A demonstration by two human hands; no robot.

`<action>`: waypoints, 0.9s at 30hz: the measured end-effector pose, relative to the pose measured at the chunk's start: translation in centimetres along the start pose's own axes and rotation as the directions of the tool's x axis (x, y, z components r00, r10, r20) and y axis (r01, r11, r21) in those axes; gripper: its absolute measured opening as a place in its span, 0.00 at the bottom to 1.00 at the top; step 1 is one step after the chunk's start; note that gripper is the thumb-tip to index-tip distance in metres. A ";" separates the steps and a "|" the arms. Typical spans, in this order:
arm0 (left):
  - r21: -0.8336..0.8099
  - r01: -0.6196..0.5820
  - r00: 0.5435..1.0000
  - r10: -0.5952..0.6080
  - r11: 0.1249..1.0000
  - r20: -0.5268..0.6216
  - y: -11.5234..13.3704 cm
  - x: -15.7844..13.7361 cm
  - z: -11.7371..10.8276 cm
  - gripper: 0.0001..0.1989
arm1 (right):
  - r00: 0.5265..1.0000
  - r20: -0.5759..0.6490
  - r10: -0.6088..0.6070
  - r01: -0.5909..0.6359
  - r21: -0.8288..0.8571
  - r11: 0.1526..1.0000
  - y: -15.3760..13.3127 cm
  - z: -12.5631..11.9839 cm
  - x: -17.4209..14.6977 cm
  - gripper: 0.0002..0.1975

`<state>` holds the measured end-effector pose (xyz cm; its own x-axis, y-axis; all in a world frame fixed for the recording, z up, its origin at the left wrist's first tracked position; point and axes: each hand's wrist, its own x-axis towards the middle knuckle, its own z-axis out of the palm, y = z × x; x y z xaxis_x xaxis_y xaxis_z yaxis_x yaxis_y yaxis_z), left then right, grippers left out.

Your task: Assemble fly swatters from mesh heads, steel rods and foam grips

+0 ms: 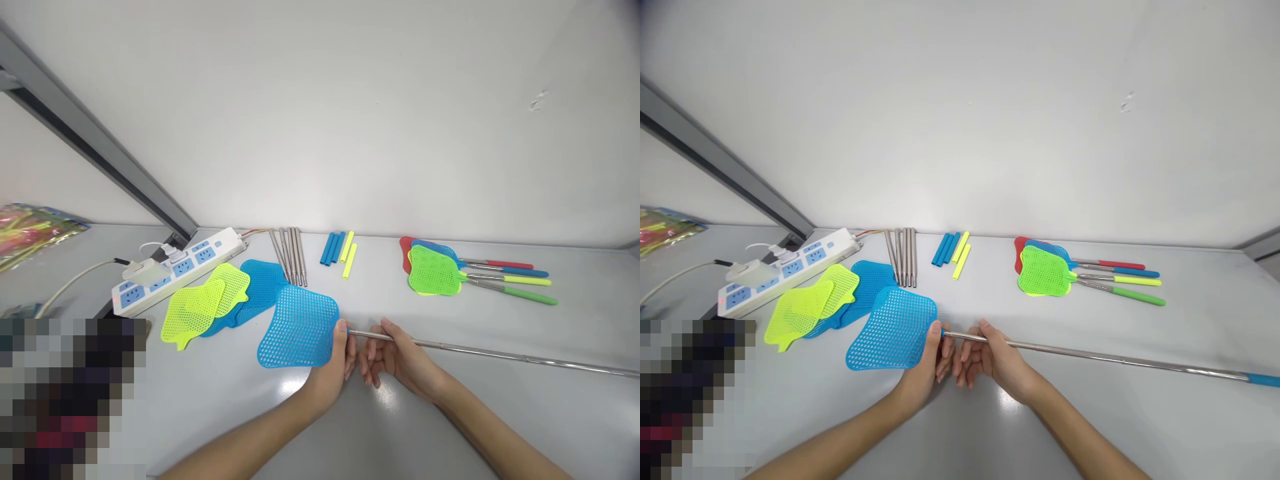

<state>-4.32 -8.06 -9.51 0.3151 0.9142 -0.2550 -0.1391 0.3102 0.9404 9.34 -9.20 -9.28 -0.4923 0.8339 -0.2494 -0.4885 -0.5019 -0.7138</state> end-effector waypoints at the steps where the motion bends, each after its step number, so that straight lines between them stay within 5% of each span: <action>1: 0.002 0.006 1.000 -0.006 1.000 -0.004 0.0 0.0 0.0 0.23 | 1.000 -0.004 -0.008 0.008 0.000 1.000 0.0 0.0 0.0 0.25; 15: -0.053 0.005 0.999 -0.002 0.999 0.042 0.3 0.1 0.0 0.24 | 1.000 -0.020 0.014 -0.015 -0.058 0.998 -0.4 0.3 0.0 0.26; 27: 0.031 -0.005 0.997 0.007 1.000 -0.074 0.1 0.1 -0.2 0.23 | 0.991 -0.128 0.046 -0.059 -0.094 0.994 -0.8 0.3 -0.2 0.22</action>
<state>-4.52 -7.86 -9.49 0.2439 0.9332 -0.2639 -0.1118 0.2974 0.9482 9.56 -9.02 -8.46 -0.4178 0.8323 -0.3643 -0.3893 -0.5263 -0.7560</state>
